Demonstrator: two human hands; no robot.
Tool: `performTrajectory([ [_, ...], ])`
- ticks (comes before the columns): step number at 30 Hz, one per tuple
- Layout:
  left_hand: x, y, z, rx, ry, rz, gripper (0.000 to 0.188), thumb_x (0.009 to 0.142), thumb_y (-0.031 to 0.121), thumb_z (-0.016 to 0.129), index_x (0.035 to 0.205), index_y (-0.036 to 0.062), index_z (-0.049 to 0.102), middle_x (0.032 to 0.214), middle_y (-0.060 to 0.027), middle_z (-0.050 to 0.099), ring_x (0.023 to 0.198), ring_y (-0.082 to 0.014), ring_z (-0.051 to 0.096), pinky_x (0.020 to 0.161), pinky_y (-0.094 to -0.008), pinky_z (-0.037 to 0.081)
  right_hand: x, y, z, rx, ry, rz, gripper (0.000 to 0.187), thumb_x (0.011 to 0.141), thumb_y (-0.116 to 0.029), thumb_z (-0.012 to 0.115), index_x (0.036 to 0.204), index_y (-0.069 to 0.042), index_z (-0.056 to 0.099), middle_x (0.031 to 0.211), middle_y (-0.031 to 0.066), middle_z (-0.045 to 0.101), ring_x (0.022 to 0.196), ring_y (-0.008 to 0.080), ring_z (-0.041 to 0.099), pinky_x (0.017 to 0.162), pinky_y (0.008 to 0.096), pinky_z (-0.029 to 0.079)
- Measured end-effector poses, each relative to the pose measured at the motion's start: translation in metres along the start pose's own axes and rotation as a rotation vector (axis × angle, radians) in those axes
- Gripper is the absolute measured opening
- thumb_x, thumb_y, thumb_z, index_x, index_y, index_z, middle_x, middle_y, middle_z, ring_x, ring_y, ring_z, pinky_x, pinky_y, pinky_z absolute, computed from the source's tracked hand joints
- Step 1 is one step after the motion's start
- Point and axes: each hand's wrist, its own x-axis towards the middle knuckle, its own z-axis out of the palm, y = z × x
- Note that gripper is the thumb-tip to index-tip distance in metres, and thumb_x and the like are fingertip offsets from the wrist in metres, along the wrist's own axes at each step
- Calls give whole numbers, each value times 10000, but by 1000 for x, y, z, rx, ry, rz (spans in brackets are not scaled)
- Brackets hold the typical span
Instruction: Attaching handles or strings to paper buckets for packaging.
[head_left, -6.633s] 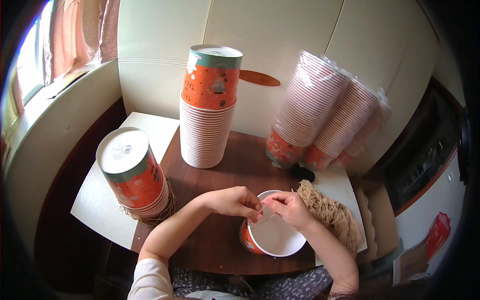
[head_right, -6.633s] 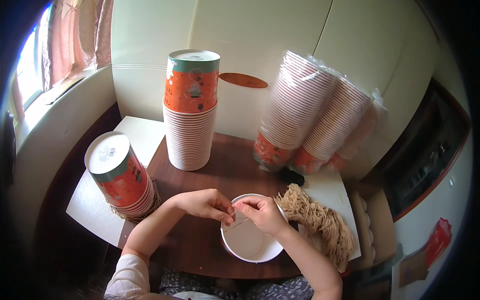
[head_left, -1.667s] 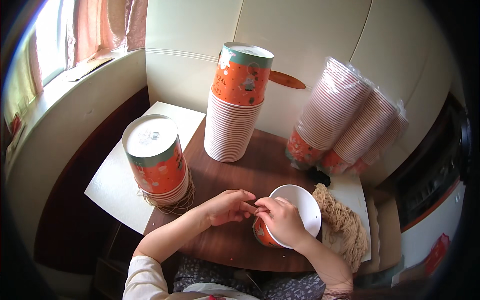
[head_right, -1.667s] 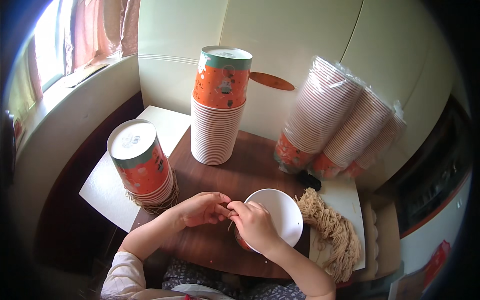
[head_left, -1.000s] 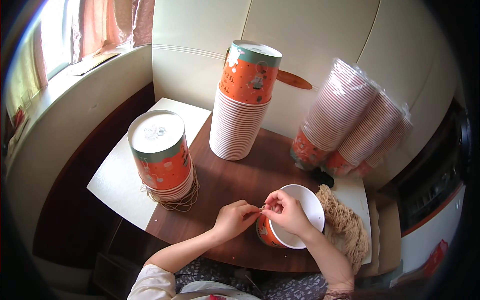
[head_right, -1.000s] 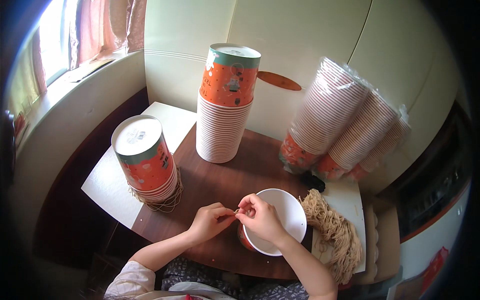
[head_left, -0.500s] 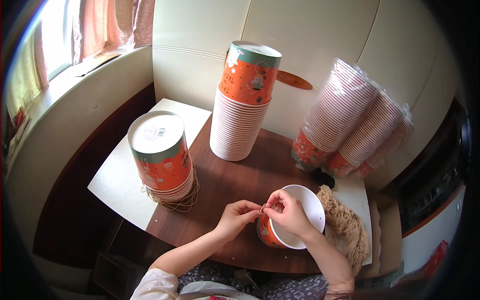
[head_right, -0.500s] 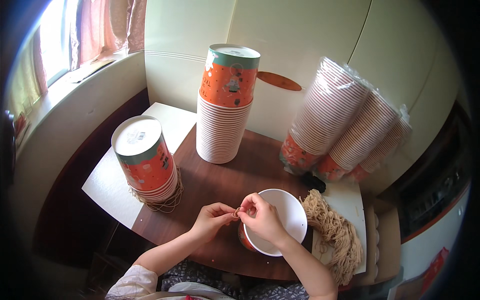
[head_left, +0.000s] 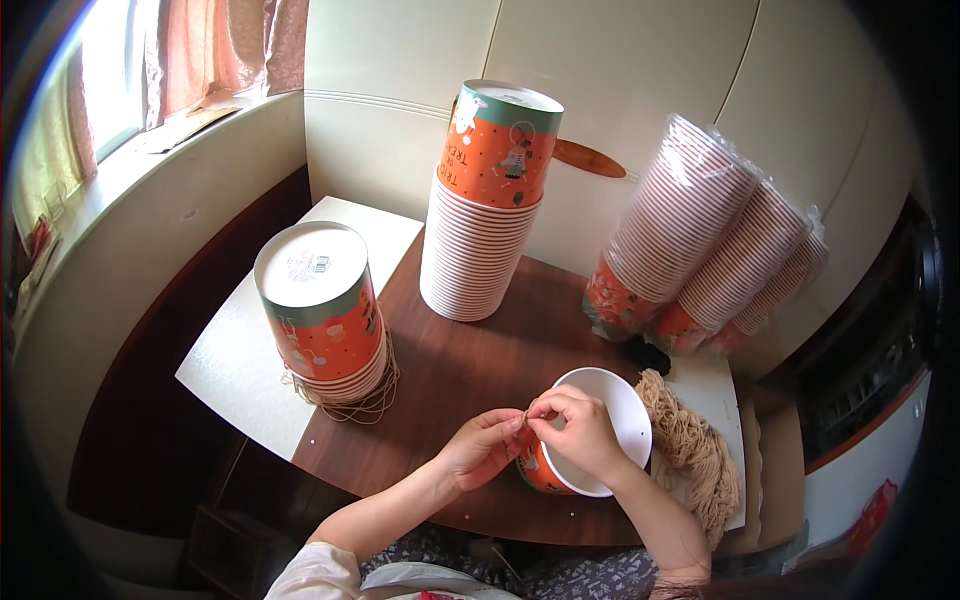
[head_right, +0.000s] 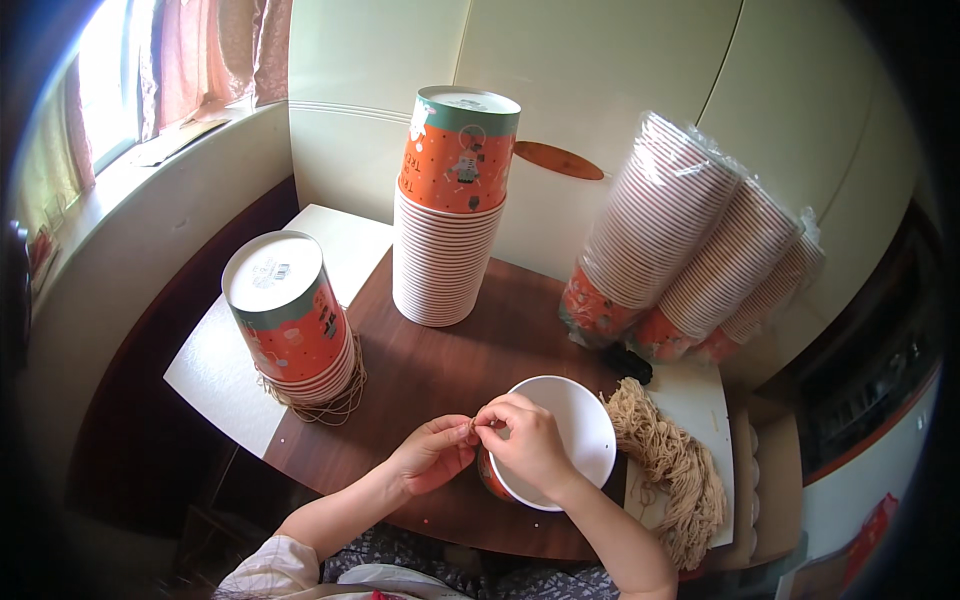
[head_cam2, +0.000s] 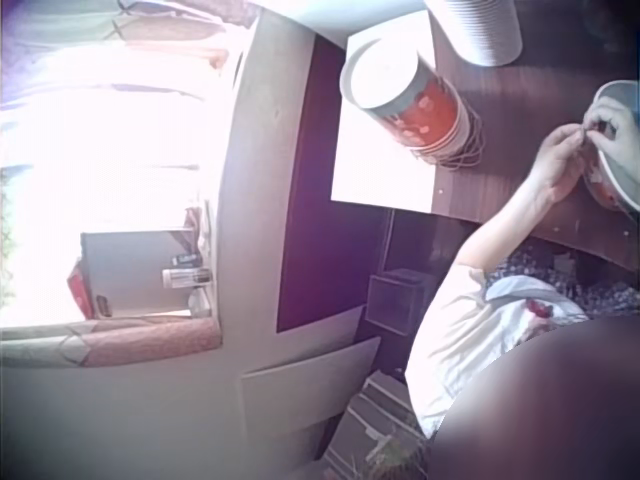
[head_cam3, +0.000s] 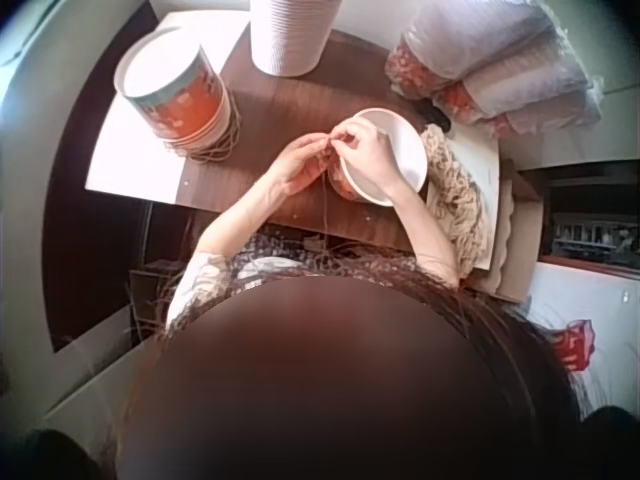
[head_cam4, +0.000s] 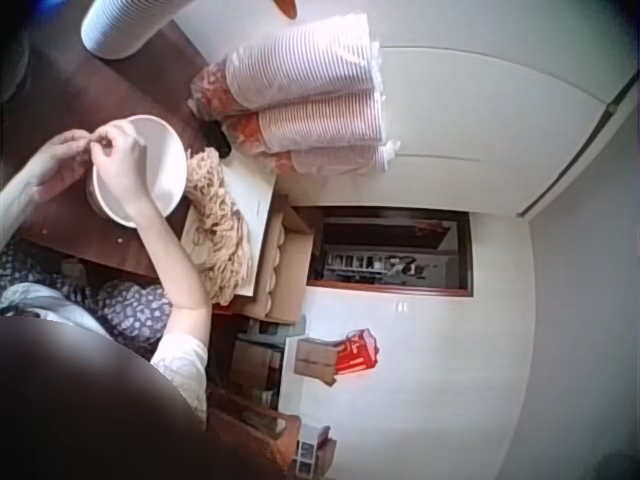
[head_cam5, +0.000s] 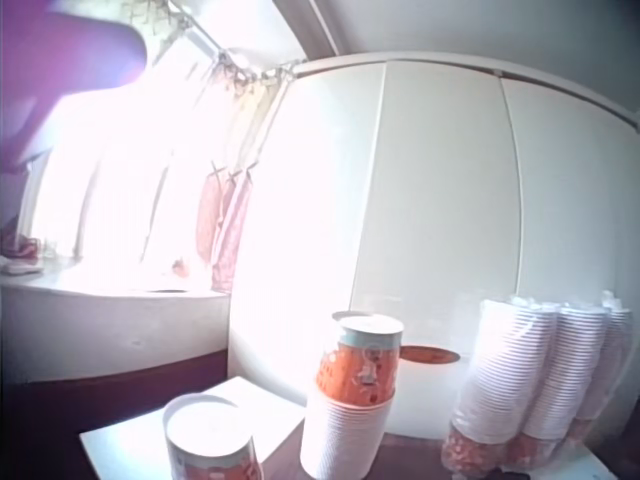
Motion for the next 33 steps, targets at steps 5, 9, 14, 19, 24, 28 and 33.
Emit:
performTrajectory([
  [5, -1, -4, 1, -75, -45, -30, 129, 868, 114, 558, 972, 51, 602, 830, -19, 607, 756, -103, 553, 703, -235, 446, -1, -2, 0, -96, 27, -67, 71, 675, -32, 663, 741, -25, 638, 769, 55, 616, 718, 164, 608, 637, 284, 490],
  [9, 1, -4, 3, -69, -35, -25, 130, 868, 121, 559, 972, 57, 601, 804, -13, 597, 723, -106, 541, 686, -242, 441, 0, -1, -1, -124, 21, -103, 67, 661, -32, 657, 723, -30, 630, 755, 58, 608, 723, 187, 595, 657, 289, 479],
  [14, -1, 0, 15, 27, 111, 24, 161, 847, 52, 570, 1007, 57, 575, 869, -20, 589, 795, -107, 550, 699, -231, 437, 4, 1, -4, -119, 13, -110, 60, 656, -36, 649, 707, -36, 617, 739, 58, 597, 708, 187, 581, 651, 285, 471],
  [19, -9, 15, 12, 666, 63, 400, 203, 804, -18, 571, 999, 38, 553, 933, -32, 577, 846, -114, 557, 736, -226, 443, 7, -7, -11, -147, 8, -116, 68, 656, -33, 642, 716, -42, 614, 743, 68, 590, 712, 187, 579, 647, 287, 471],
  [24, -10, 33, 50, 1522, 18, 758, 200, 740, 2, 646, 923, 23, 571, 921, -65, 571, 802, -139, 581, 648, -232, 477, 9, -14, -17, -178, 18, -138, 67, 659, -53, 644, 718, -53, 612, 747, 68, 589, 709, 212, 576, 646, 315, 469],
  [28, -5, 32, 48, 1497, 75, 728, 186, 729, 60, 662, 897, 25, 592, 860, -80, 588, 752, -189, 604, 615, -271, 490, 11, -16, -20, -152, 0, -95, 53, 672, -72, 641, 713, -60, 609, 751, 67, 588, 708, 228, 576, 644, 334, 466],
  [33, 0, 35, 47, 1464, 86, 645, 131, 759, 63, 648, 871, 8, 610, 805, -82, 620, 700, -148, 612, 617, -248, 491, 13, -13, -23, -92, -35, -57, 56, 683, -70, 628, 734, -61, 608, 781, 64, 589, 722, 215, 573, 639, 322, 470],
])
